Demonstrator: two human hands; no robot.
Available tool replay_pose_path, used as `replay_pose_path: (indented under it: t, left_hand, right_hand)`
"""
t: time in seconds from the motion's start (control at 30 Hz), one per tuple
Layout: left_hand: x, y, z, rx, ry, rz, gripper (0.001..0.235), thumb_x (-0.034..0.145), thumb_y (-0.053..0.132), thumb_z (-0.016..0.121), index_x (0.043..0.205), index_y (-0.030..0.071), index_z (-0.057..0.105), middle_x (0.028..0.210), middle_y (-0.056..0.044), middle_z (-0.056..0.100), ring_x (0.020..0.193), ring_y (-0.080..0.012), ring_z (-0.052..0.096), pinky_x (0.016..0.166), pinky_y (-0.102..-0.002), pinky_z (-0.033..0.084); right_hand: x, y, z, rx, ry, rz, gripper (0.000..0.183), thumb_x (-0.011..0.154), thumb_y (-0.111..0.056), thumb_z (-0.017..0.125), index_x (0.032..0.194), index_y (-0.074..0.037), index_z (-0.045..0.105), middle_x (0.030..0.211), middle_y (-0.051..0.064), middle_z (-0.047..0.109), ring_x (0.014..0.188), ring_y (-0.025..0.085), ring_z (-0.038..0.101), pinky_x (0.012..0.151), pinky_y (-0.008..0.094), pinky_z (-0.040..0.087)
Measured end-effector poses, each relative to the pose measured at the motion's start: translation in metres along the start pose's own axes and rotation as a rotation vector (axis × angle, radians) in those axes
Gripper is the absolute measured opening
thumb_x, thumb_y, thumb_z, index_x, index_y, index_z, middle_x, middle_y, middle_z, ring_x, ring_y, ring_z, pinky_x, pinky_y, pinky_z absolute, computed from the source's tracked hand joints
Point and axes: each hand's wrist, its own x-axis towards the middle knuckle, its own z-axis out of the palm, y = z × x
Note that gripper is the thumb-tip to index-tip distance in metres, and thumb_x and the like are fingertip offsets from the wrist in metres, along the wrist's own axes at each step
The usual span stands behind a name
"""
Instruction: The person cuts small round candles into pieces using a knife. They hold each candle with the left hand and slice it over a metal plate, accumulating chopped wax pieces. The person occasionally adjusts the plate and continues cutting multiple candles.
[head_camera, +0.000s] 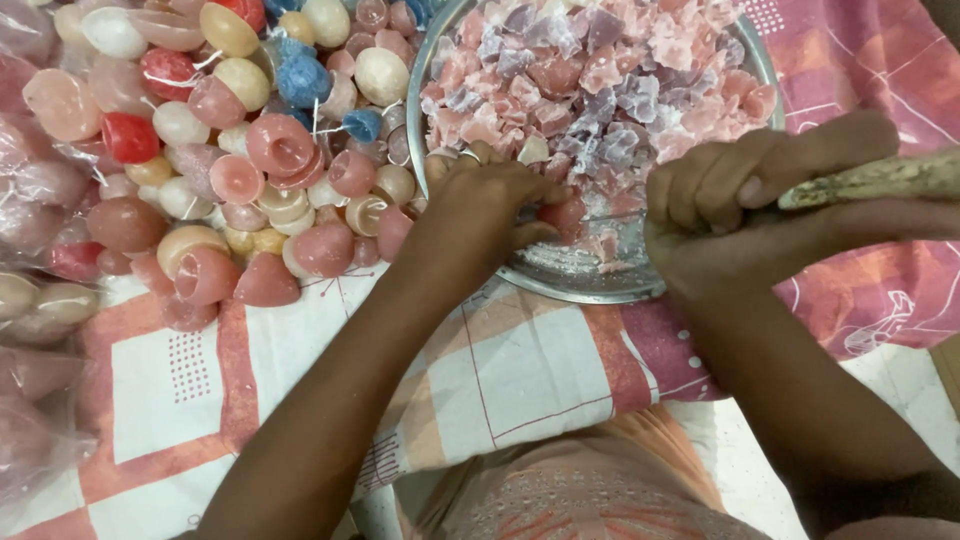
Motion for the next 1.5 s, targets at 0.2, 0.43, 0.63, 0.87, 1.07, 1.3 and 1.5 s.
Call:
replay_pose_path:
  t: [0.2,0.43,0.63,0.87,1.07,1.3,1.5]
  left_hand:
    - [0.006,0.012,-0.021,0.008,-0.087,-0.032,0.042,0.079,0.024,0.083,0.119,0.013,0.076,0.106,-0.010,0.077,0.092,-0.0273,0.074,0.084,-0.041,0.055]
    - [0.029,0.090,-0.075,-0.320,0.161,0.160,0.028,0.109,0.032,0.061,0.130,0.013,0.067,0.118,-0.006,0.070,0.104,-0.0165,0.070,0.088,-0.032,0.055]
    - [0.068,0.149,-0.063,-0.254,0.202,0.194,0.020,0.106,0.032,0.071,0.106,0.012,0.072,0.080,-0.002,0.070,0.065,-0.0107,0.068,0.059,-0.027,0.049]
    - [0.077,0.135,-0.020,-0.296,0.341,0.273,0.018,0.111,0.031,0.066,0.107,0.015,0.071,0.075,-0.002,0.066,0.063,-0.0126,0.064,0.062,-0.029,0.048]
    - [0.068,0.088,-0.022,-0.593,0.351,0.309,0.025,0.117,0.038,0.060,0.117,0.014,0.066,0.073,-0.001,0.066,0.063,-0.0136,0.064,0.073,-0.029,0.053]
    - [0.008,0.027,-0.046,0.129,0.002,0.107,0.052,0.086,0.040,0.082,0.133,0.023,0.068,0.131,-0.002,0.070,0.122,-0.0270,0.063,0.103,-0.046,0.046]
    - [-0.001,-0.003,-0.008,0.213,-0.075,0.007,0.053,0.074,0.040,0.085,0.124,0.027,0.074,0.122,-0.001,0.071,0.117,-0.0324,0.059,0.096,-0.049,0.047]
  right_hand:
    - [0.004,0.011,0.003,0.107,0.039,0.112,0.088,0.079,-0.095,0.014,0.076,-0.011,0.039,0.047,-0.002,0.023,0.035,0.008,0.015,0.034,0.030,0.018]
    - [0.000,0.033,-0.002,0.106,-0.159,0.129,0.079,0.098,-0.082,0.039,0.084,-0.005,0.051,0.052,0.002,0.040,0.043,0.011,0.032,0.039,0.026,0.028]
    - [0.004,0.041,-0.001,0.068,-0.152,0.127,0.072,0.101,-0.074,0.043,0.097,-0.003,0.053,0.061,0.004,0.046,0.050,0.012,0.040,0.043,0.026,0.033]
    - [0.006,0.045,0.000,0.026,-0.142,0.148,0.066,0.105,-0.067,0.046,0.109,-0.002,0.055,0.070,0.006,0.052,0.057,0.014,0.047,0.048,0.026,0.038]
    - [0.009,0.045,0.012,0.007,-0.139,0.166,0.061,0.108,-0.059,0.049,0.122,0.000,0.057,0.080,0.007,0.058,0.063,0.015,0.054,0.053,0.025,0.043]
    - [0.033,0.017,-0.011,-0.052,-0.227,0.199,0.047,0.114,-0.056,0.046,0.117,-0.009,0.049,0.069,0.006,0.048,0.051,0.016,0.050,0.043,0.031,0.047]
    - [0.008,-0.010,-0.055,-0.057,-0.067,0.197,0.050,0.115,-0.055,0.032,0.113,-0.009,0.049,0.075,0.006,0.043,0.060,0.020,0.050,0.055,0.036,0.047]
